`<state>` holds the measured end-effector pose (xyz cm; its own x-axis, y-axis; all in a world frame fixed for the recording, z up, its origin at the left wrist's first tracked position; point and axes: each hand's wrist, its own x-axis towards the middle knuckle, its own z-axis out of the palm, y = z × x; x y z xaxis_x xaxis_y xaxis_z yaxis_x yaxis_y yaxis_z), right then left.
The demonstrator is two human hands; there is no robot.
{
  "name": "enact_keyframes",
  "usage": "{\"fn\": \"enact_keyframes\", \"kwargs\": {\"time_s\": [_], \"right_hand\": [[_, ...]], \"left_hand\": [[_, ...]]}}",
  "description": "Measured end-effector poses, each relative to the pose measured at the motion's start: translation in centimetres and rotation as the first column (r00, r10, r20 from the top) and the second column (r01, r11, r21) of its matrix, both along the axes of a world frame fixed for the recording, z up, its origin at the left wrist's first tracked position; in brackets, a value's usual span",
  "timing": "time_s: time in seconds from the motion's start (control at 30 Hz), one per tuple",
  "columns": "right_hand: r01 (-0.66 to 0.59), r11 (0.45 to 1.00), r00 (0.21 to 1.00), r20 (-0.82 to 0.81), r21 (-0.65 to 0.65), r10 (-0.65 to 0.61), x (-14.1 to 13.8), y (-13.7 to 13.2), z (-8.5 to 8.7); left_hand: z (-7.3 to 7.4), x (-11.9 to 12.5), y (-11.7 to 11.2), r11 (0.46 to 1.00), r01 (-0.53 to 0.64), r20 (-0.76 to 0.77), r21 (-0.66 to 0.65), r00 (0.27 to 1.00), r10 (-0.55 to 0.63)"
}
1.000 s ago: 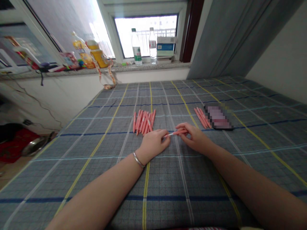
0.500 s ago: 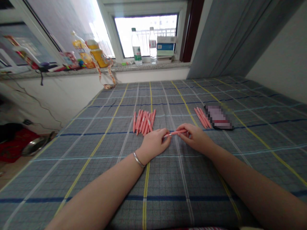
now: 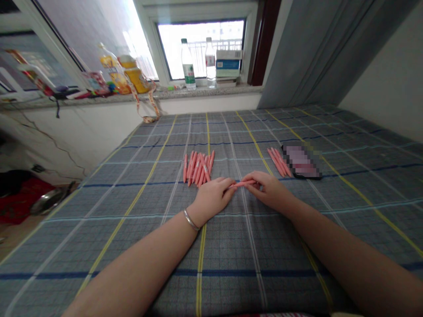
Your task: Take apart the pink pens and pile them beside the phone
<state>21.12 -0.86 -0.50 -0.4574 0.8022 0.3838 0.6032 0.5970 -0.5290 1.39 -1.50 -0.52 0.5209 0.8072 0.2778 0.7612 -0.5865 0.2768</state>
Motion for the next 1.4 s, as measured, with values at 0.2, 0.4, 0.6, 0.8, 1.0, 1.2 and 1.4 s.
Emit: {"fn": "enact_keyframes", "kwargs": {"time_s": [0.2, 0.4, 0.6, 0.8, 1.0, 1.2, 1.4], "right_hand": [[-0.015, 0.999, 1.000, 0.009, 0.032, 0.015, 0.09, 0.12, -0.16], [-0.007, 0.999, 1.000, 0.006, -0.032, 0.007, 0.01, -0.08, -0.06], [0.004, 0.997, 1.000, -0.011, -0.072, -0.004, -0.06, -0.09, -0.30], [0.117, 0.980, 0.992, -0.034, -0.163, -0.124, 0.17, 0.14, -0.58], [0.136, 0.976, 0.990, -0.024, -0.173, -0.142, 0.17, 0.29, -0.34], [0.123, 0.980, 0.990, -0.050, -0.157, -0.132, 0.22, 0.43, -0.69], [0.105, 0.980, 0.990, -0.071, -0.168, -0.119, 0.29, 0.53, -0.88]], "left_hand": [[-0.17, -0.09, 0.10, 1.000, -0.026, -0.045, 0.015, 0.999, 0.026], [-0.14, -0.10, 0.05, 1.000, 0.000, -0.035, 0.021, 0.999, 0.001], [0.07, 0.06, -0.22, 0.998, -0.023, -0.088, 0.056, 0.996, 0.028], [0.08, 0.08, -0.24, 0.997, -0.059, -0.101, 0.055, 0.993, 0.064], [-0.04, 0.01, -0.05, 0.996, -0.078, -0.078, 0.042, 0.994, 0.081], [-0.02, -0.01, -0.03, 0.996, -0.086, -0.057, 0.037, 0.995, 0.088], [-0.04, -0.05, 0.03, 0.996, -0.074, -0.068, 0.044, 0.995, 0.077]]}}
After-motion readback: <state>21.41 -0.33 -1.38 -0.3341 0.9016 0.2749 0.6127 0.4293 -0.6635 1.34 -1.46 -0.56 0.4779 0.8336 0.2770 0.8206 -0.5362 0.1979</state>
